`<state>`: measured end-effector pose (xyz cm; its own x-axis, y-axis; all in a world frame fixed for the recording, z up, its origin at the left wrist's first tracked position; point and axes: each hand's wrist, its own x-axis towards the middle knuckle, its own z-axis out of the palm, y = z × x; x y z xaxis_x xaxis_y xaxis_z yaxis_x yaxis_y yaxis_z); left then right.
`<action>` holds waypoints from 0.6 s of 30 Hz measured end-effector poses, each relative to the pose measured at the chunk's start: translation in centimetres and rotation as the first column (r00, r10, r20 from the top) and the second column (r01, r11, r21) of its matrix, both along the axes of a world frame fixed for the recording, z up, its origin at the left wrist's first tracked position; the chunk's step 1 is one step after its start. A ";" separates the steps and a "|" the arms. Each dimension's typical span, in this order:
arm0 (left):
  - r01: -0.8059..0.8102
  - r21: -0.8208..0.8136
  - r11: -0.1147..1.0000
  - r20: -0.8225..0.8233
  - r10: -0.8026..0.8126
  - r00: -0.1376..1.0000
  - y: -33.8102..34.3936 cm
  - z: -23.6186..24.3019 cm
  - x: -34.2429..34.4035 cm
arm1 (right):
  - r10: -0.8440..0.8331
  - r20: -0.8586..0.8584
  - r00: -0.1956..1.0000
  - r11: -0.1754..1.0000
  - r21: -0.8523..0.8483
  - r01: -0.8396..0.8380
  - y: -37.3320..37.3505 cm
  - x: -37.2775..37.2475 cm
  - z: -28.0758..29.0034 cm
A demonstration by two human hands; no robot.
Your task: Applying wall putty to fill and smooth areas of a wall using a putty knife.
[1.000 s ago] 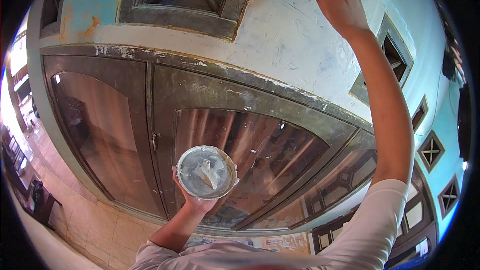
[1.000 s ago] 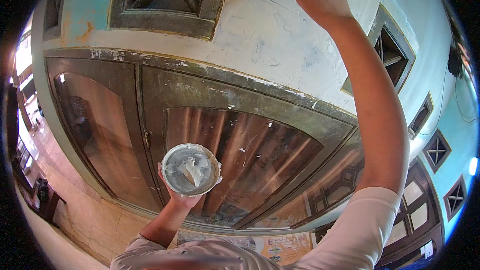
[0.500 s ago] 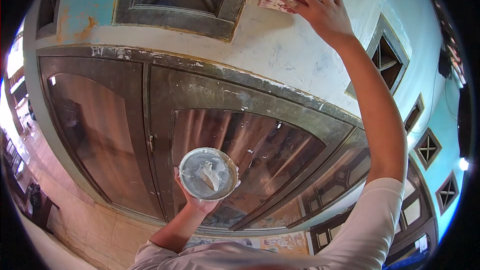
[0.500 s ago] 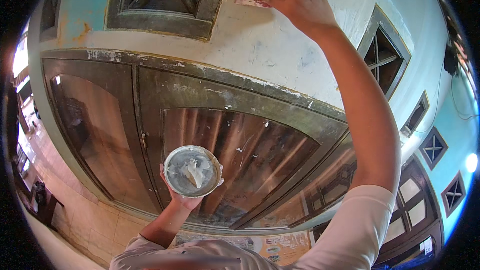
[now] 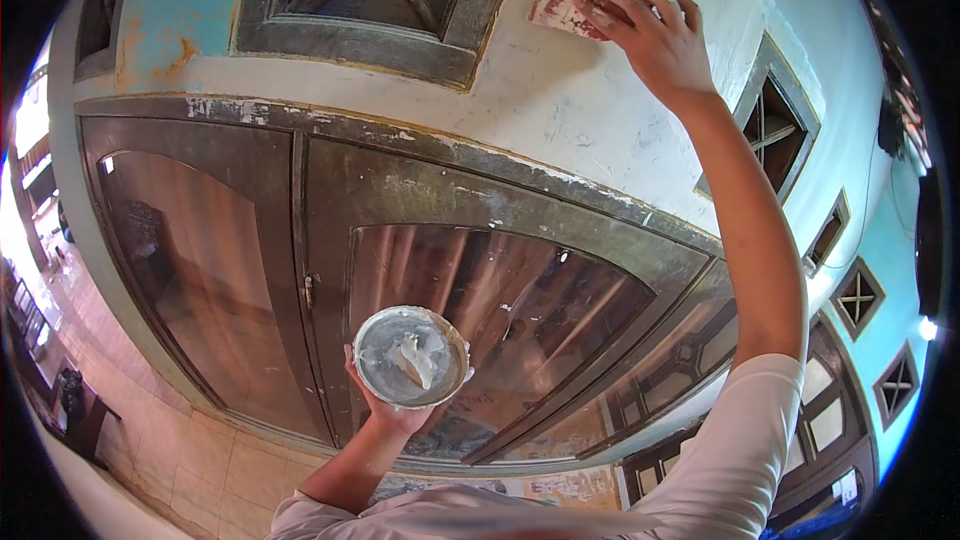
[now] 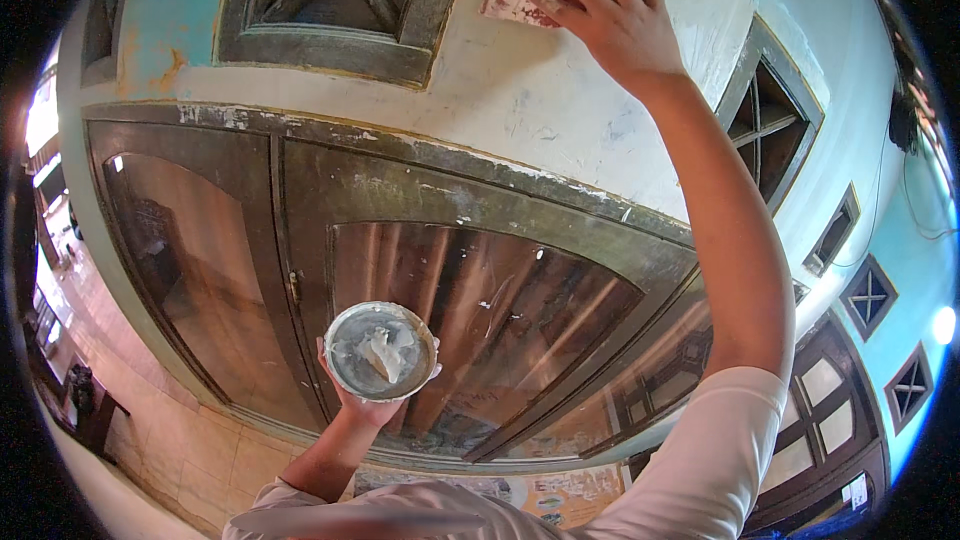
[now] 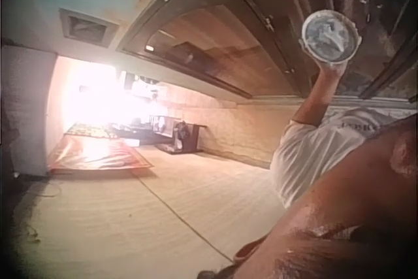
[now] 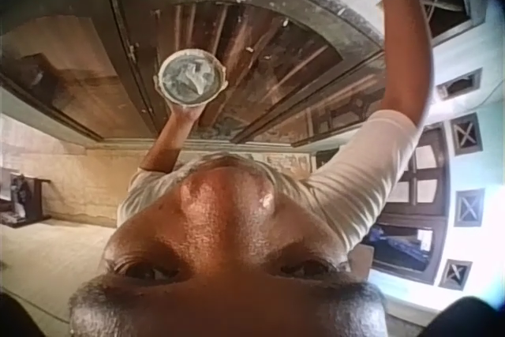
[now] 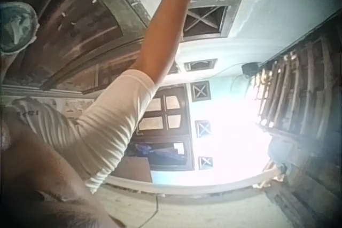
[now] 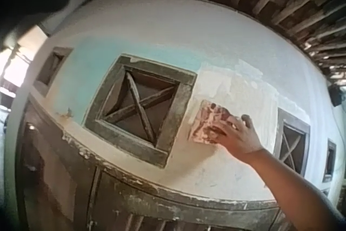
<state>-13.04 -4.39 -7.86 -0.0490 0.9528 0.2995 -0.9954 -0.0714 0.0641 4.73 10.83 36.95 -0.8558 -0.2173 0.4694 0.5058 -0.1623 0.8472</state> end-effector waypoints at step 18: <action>0.083 0.027 0.996 0.030 -0.083 0.996 -0.4 1.6 -0.1 | 0.046 -0.089 0.995 0.989 -0.132 -0.058 -2.3 -3.8 3.5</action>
<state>-13.17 -4.83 -6.28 0.0202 0.9460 0.3237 -0.9994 0.0103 0.0325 0.91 8.54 40.47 -0.8003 -0.1904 0.5686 0.5824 -0.0211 0.8127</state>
